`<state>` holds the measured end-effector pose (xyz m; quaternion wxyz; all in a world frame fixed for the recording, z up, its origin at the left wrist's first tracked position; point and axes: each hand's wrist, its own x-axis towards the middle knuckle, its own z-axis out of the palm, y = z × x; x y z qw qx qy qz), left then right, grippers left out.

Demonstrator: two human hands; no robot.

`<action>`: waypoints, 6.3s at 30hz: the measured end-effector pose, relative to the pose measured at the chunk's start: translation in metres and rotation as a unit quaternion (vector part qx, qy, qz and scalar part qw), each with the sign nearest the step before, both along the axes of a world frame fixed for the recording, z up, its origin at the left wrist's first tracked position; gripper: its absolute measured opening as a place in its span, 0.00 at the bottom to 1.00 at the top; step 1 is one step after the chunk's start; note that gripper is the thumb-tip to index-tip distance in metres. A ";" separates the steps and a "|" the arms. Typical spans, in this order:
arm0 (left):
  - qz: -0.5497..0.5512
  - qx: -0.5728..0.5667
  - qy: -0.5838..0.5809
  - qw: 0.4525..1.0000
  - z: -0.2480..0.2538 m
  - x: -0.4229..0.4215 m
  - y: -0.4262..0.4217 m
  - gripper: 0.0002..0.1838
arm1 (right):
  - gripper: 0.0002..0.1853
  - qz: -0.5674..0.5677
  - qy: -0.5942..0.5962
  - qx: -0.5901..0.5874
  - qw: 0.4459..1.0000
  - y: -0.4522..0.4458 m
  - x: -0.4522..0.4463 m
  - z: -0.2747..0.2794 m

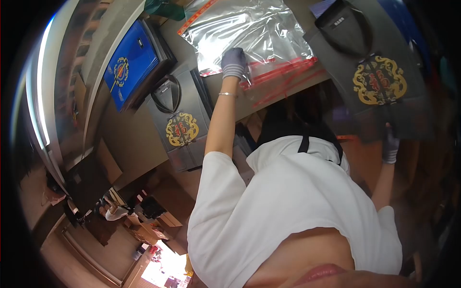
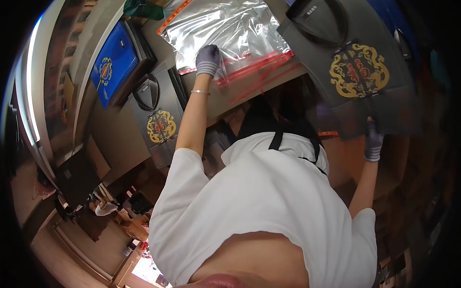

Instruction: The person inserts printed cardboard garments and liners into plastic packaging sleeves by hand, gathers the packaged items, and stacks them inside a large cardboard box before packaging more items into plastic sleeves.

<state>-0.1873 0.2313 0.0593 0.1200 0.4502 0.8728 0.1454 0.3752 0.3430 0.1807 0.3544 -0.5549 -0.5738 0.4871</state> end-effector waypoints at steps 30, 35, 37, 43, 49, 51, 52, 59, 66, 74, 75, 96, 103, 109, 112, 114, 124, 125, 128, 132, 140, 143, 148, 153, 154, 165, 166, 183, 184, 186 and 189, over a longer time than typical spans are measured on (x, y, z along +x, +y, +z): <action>0.056 -0.066 -0.283 0.955 -0.027 0.062 0.005 0.18 | 0.15 0.270 -0.007 0.130 0.954 -0.038 -0.048 0.006; 0.252 0.056 -0.174 0.950 0.027 0.047 -0.005 0.15 | 0.15 0.316 0.043 0.011 0.948 -0.034 -0.056 0.008; 0.277 0.370 -0.250 0.851 0.074 0.049 -0.019 0.11 | 0.13 0.298 -0.047 0.053 0.952 -0.030 -0.045 0.002; 0.225 0.221 -0.069 0.946 0.116 0.066 -0.029 0.16 | 0.13 0.154 0.007 -0.011 0.988 0.035 -0.005 0.015; 0.191 0.254 -0.039 0.947 0.077 0.084 -0.018 0.13 | 0.16 0.165 0.008 -0.296 0.941 0.121 0.050 0.080; 0.183 0.271 -0.010 0.945 0.073 0.093 -0.011 0.12 | 0.16 0.215 -0.052 -0.289 0.931 0.122 0.038 0.069; 0.178 0.249 -0.010 0.952 0.076 0.097 -0.006 0.11 | 0.15 0.254 -0.081 -0.268 0.926 0.117 0.021 0.058; 0.215 0.238 0.137 0.937 0.074 0.118 -0.011 0.21 | 0.10 0.292 0.015 -0.350 0.890 0.084 -0.071 0.009; 0.366 0.182 -0.163 0.898 0.032 0.127 -0.048 0.14 | 0.08 0.233 0.064 -0.377 0.894 0.063 -0.066 0.025; 0.186 0.232 0.045 0.954 0.044 0.148 -0.099 0.07 | 0.06 0.060 0.130 -0.285 0.948 0.037 -0.057 0.011; 0.180 0.239 0.038 0.953 0.047 0.153 -0.103 0.08 | 0.06 0.023 0.133 -0.265 0.955 0.032 -0.059 0.012; 0.239 0.252 -0.158 0.924 0.065 0.156 -0.115 0.09 | 0.17 0.278 0.052 -0.326 0.902 0.090 0.004 -0.008; 0.216 0.269 -0.204 0.916 0.063 0.147 -0.101 0.09 | 0.14 0.220 0.050 -0.413 0.882 0.080 -0.034 0.022; 0.158 0.257 -0.149 0.942 0.072 0.159 -0.120 0.08 | 0.09 0.170 0.123 -0.394 0.895 0.075 -0.021 -0.014; 0.160 0.239 -0.100 0.953 0.061 0.167 -0.123 0.09 | 0.06 0.153 0.083 -0.354 0.919 0.059 -0.035 0.013; 0.157 0.198 -0.084 0.964 0.064 0.171 -0.122 0.10 | 0.07 0.152 0.088 -0.336 0.925 0.062 -0.029 0.009; 0.275 0.247 -0.102 0.924 0.078 0.191 -0.109 0.06 | 0.07 0.135 0.112 -0.364 0.915 0.052 -0.025 -0.006; 0.268 0.239 -0.078 0.930 0.078 0.189 -0.110 0.05 | 0.07 0.141 0.119 -0.365 0.913 0.052 -0.022 -0.011; 0.236 0.224 -0.020 0.945 0.078 0.185 -0.113 0.04 | 0.06 0.122 0.119 -0.369 0.914 0.047 -0.030 -0.008; 0.193 0.221 -0.019 0.956 0.089 0.197 -0.111 0.04 | 0.06 0.111 0.100 -0.284 0.947 0.038 -0.032 -0.013; 0.247 0.293 -0.082 0.920 0.084 0.207 -0.106 0.05 | 0.08 0.110 0.109 -0.351 0.924 0.031 -0.031 -0.027; 0.147 0.306 -0.103 0.935 0.075 0.213 -0.102 0.06 | 0.04 0.064 0.097 -0.319 0.941 0.010 -0.065 -0.002; 0.318 0.362 -0.432 0.762 0.065 0.223 -0.090 0.03 | 0.09 0.080 0.152 -0.330 0.928 0.004 -0.067 -0.033; 0.436 0.342 -0.608 0.568 -0.004 0.160 -0.067 0.13 | 0.13 0.233 0.045 -0.383 0.893 0.016 -0.059 -0.088; 0.440 0.306 -0.593 0.601 -0.009 0.148 -0.058 0.17 | 0.16 0.180 0.111 -0.426 0.880 0.006 -0.071 -0.098; 0.245 0.122 -0.351 0.895 -0.011 -0.020 -0.089 0.27 | 0.13 0.404 -0.111 -0.220 0.881 0.096 -0.150 -0.096; 0.213 0.123 -0.300 0.922 -0.026 -0.021 -0.099 0.21 | 0.14 0.397 -0.096 -0.189 0.893 0.103 -0.171 -0.110; 0.447 0.399 -0.359 0.715 -0.029 0.041 -0.135 0.10 | 0.15 0.276 -0.046 -0.092 0.956 0.061 -0.345 -0.134; 0.442 0.401 -0.382 0.705 -0.036 0.044 -0.137 0.10 | 0.14 0.252 -0.017 -0.014 0.967 0.054 -0.337 -0.133; 0.428 0.406 -0.425 0.687 -0.039 0.049 -0.135 0.10 | 0.14 0.237 -0.014 -0.082 0.968 0.052 -0.325 -0.140; 0.412 0.351 -0.380 0.750 -0.029 0.053 -0.130 0.09 | 0.14 0.234 -0.054 -0.133 0.962 0.050 -0.316 -0.146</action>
